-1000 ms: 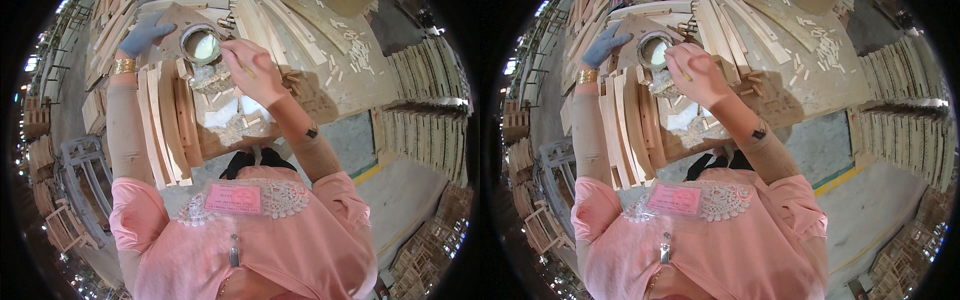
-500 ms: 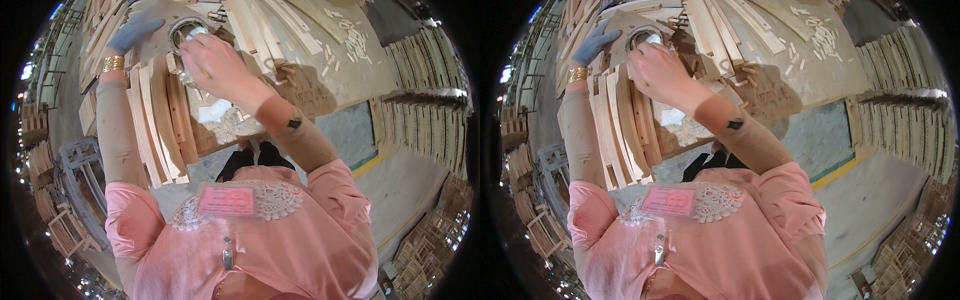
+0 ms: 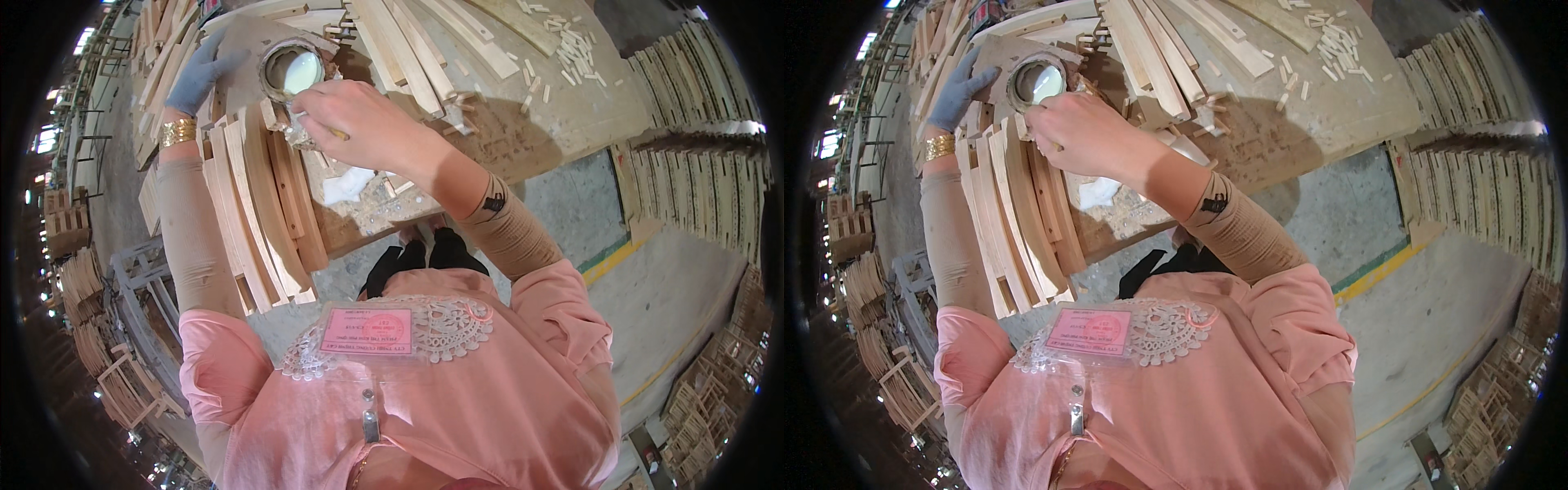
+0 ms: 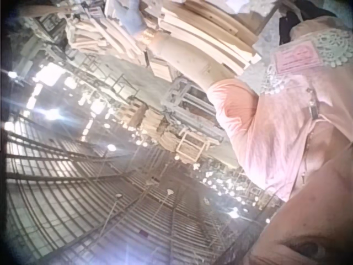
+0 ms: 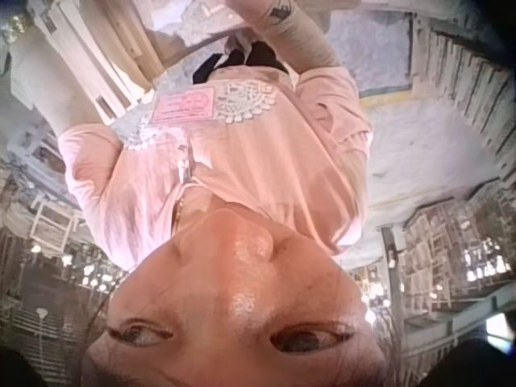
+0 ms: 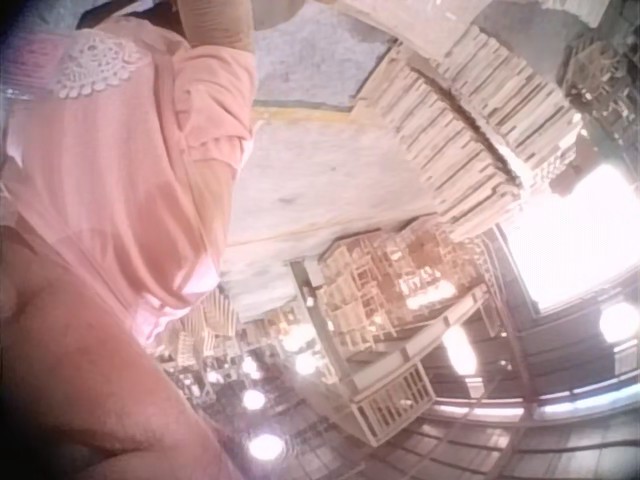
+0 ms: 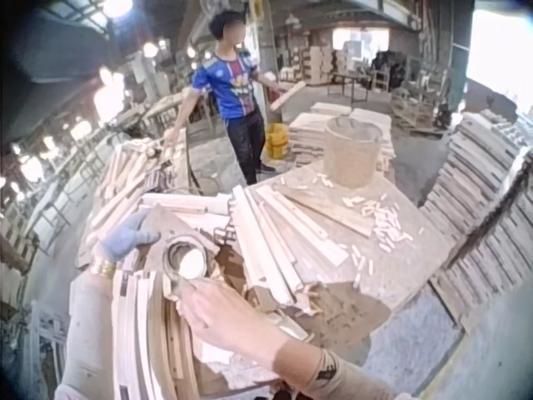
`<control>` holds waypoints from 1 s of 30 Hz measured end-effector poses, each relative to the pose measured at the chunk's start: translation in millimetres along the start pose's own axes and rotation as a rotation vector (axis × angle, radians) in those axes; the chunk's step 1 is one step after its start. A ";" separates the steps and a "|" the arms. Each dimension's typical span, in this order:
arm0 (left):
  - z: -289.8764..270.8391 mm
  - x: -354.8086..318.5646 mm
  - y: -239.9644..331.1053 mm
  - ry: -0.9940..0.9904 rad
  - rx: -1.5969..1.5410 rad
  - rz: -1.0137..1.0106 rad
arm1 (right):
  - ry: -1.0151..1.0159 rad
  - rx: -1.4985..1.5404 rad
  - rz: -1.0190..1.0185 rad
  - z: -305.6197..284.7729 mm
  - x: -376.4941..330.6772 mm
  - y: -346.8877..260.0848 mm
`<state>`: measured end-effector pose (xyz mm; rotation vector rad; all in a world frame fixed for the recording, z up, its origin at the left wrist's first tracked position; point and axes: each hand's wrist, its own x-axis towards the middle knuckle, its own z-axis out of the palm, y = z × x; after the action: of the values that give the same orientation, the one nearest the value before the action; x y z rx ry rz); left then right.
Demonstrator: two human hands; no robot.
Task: The person sits on the floor and mixes a white substance in a container using a stick. They then stand up, walk to a workbench, and apply the substance to small wooden pieces using a brush, placing the treated pieces on the bench.
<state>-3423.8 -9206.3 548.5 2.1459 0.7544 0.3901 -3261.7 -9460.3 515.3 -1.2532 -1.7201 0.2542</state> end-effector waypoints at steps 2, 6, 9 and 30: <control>1.9 -0.8 -2.6 0.027 -0.024 -0.008 | -0.056 -0.009 -0.045 0.8 10.8 0.5; 6.7 -1.1 7.7 0.000 -0.096 -0.002 | -0.055 -0.159 -0.168 6.4 34.9 6.0; 4.5 -3.4 5.9 0.016 0.018 -0.021 | -0.045 -0.205 -0.161 -1.4 46.7 8.0; 28.5 -30.0 -5.7 0.187 -0.573 -0.107 | 0.261 -0.002 -0.044 17.0 6.5 35.5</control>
<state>-3434.9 -9239.5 525.7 1.5415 0.7477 0.6672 -3252.9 -9433.1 487.5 -1.1920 -1.5216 0.0596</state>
